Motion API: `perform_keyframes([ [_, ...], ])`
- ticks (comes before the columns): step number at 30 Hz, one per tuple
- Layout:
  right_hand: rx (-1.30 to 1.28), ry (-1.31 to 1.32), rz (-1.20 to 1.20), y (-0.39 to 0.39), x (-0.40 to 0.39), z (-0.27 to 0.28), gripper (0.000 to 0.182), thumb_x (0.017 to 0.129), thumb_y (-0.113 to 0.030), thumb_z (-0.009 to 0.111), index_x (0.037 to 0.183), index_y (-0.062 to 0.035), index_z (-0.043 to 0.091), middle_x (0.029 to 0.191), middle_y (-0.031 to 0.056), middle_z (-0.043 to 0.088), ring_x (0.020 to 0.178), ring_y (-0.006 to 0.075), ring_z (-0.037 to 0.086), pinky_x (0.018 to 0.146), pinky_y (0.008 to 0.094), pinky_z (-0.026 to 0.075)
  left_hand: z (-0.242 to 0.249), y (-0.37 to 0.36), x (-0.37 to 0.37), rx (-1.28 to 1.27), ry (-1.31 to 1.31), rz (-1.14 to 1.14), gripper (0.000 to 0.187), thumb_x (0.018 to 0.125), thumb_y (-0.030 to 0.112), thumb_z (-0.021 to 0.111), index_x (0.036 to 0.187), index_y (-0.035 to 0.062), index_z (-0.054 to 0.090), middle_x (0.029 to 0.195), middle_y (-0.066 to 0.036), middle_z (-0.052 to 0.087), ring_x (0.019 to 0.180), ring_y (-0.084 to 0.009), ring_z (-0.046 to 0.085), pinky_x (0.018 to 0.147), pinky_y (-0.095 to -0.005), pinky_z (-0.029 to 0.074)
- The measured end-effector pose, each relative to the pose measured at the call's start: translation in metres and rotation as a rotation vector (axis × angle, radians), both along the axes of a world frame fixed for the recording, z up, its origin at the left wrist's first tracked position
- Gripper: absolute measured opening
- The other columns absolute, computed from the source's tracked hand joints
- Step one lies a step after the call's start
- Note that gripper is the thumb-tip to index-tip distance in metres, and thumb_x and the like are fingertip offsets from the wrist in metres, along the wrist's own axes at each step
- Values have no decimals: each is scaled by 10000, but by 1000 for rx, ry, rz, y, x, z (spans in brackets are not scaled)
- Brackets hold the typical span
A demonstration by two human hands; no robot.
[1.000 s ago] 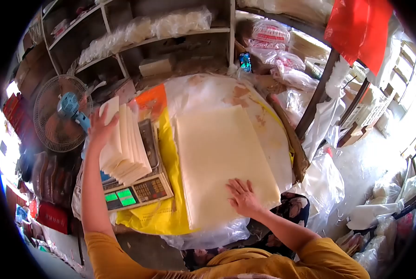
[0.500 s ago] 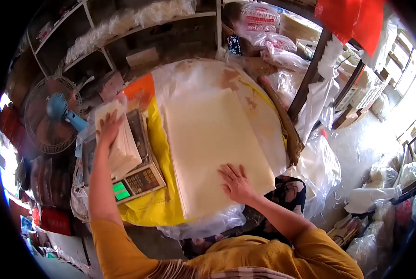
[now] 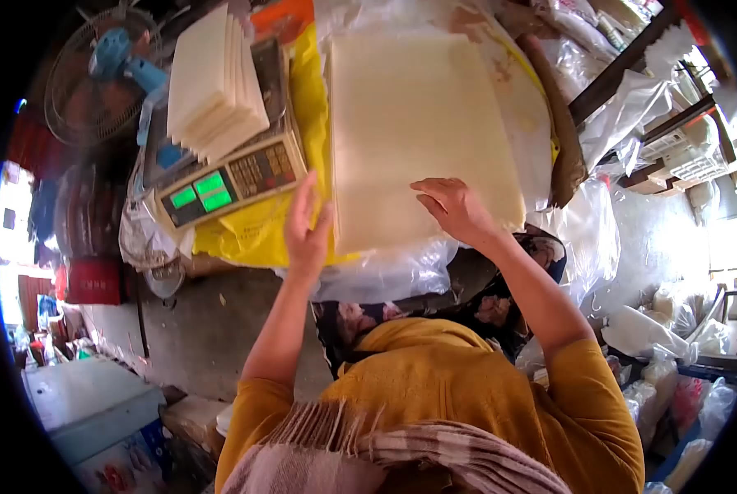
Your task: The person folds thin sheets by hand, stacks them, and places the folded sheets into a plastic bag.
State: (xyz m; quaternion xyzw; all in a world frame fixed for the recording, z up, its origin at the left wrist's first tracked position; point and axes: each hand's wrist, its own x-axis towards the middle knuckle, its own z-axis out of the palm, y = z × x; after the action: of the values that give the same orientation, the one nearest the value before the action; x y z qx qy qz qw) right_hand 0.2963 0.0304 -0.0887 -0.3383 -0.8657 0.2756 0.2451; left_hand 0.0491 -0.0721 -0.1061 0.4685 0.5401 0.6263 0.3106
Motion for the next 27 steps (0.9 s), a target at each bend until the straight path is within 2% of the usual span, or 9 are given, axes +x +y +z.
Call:
perform_keyframes([
  [1,7,-42,50,-4,-3,6,193,889,-135,570,1055,-58,630,1034,109,657,923,288,608,936,403,416,-13,-12,9,-35,-143,-52,573,871,57,607,1386,-1,360,1423,-118,392,1328,-199,353,1087,-322,270],
  [8,324,-169,297,-30,-37,9,63,788,-103,557,812,-92,613,813,56,609,894,229,603,1004,531,351,-34,-34,22,-66,-100,-227,840,779,-116,591,1473,49,148,1508,-108,228,1385,-193,250,1110,-324,219],
  [11,525,-457,345,-33,-55,-3,56,771,-102,556,783,-79,606,789,61,595,859,226,604,1000,533,356,-32,-33,23,-65,-287,-275,865,766,-105,609,1476,49,139,1495,-107,252,1362,-199,285,1099,-327,240],
  [17,504,-420,362,-27,-64,-16,30,743,-72,583,733,-56,606,775,62,604,742,219,616,910,429,453,-42,-32,20,-47,-109,-264,902,762,-100,600,1484,56,84,1484,-105,261,1351,-203,293,1089,-327,255],
  [20,-128,172,-10,-3,-49,16,34,745,-35,607,773,-25,623,827,66,636,735,225,628,785,340,509,-41,-31,25,-24,78,-86,763,752,-78,587,1438,54,281,1450,-115,335,1350,-234,315,1093,-351,270],
  [21,-240,146,-202,5,-41,33,153,775,-57,653,918,-6,635,896,87,658,766,179,634,760,283,511,-32,-30,26,5,354,-77,681,746,-65,586,1378,57,364,1412,-121,382,1334,-252,339,1090,-363,280],
  [23,-294,308,-131,13,-25,33,211,795,-153,687,963,-32,648,994,117,650,908,227,633,858,338,486,-9,-27,26,55,908,-52,536,734,-39,583,1258,62,530,1334,-134,477,1301,-287,385,1085,-386,301],
  [24,-134,170,-85,5,-24,30,231,801,-174,689,984,-39,650,1045,123,637,963,247,614,897,359,462,-11,-22,29,-7,905,-150,343,725,10,588,1059,69,641,1156,-141,585,1190,-332,470,1041,-417,353],
  [27,115,-217,66,-23,-20,17,337,815,-266,690,1073,-53,646,1275,128,546,1179,314,502,1033,432,346,5,5,51,-22,761,-189,253,730,3,592,979,30,629,1005,-139,617,1010,-335,548,904,-424,432],
])
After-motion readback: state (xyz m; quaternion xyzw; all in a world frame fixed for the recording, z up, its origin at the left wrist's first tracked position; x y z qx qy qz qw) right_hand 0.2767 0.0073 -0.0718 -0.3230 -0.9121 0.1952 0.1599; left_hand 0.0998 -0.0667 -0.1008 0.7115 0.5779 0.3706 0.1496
